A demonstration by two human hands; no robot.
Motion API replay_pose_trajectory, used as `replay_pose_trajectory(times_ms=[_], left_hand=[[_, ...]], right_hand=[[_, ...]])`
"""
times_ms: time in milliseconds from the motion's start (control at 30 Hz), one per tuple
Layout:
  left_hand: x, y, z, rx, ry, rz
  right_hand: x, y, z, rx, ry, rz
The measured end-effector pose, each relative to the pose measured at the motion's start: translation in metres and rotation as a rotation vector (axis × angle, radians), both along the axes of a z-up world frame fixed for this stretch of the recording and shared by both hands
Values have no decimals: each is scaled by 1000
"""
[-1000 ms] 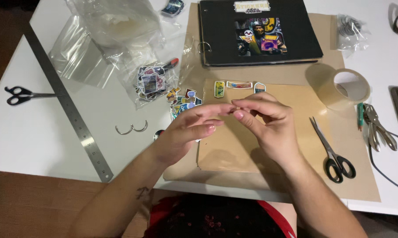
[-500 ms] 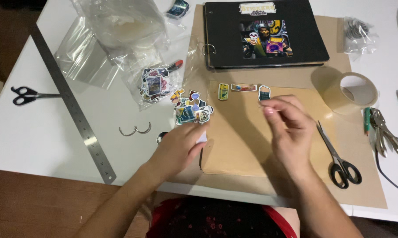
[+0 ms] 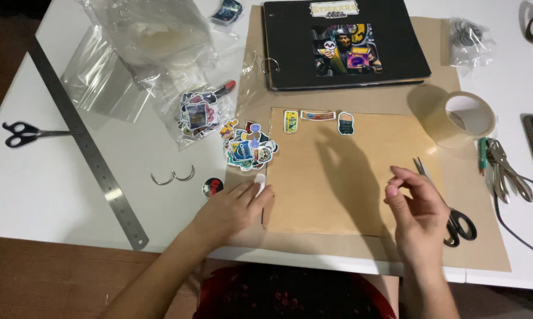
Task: The person cuts small pieces of clear tape with scissors and uses them to affix various stickers onto a brown paper envelope. The person repeatedly picks stickers from a pile, applies tape, and presses them onto the envelope surface.
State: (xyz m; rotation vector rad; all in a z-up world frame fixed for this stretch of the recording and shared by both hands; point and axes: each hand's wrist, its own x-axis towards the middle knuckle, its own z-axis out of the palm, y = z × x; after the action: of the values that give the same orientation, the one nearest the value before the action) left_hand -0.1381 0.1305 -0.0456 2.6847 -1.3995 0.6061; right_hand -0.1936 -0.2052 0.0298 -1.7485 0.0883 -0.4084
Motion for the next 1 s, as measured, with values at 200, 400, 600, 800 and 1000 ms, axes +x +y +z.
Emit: replay_pose_trajectory(times_ms=[200,400,600,800,1000], left_hand=[[-53,21,18,-70,144,-51],[-83,26,25,-207,28,-162],[-99,18,54,-372,-27,-212],[-51,-15,134,-482,-314,-445],[-22,-47,169,-507,-512,-550]], right_hand=[[-2,11,-11,24,92,59],[-2,29,-8,-67,105,126],[-9,37,-3,-99,67,207],[-5,44,16,-621,-828,392],[8,39,59,-784,-981,392]])
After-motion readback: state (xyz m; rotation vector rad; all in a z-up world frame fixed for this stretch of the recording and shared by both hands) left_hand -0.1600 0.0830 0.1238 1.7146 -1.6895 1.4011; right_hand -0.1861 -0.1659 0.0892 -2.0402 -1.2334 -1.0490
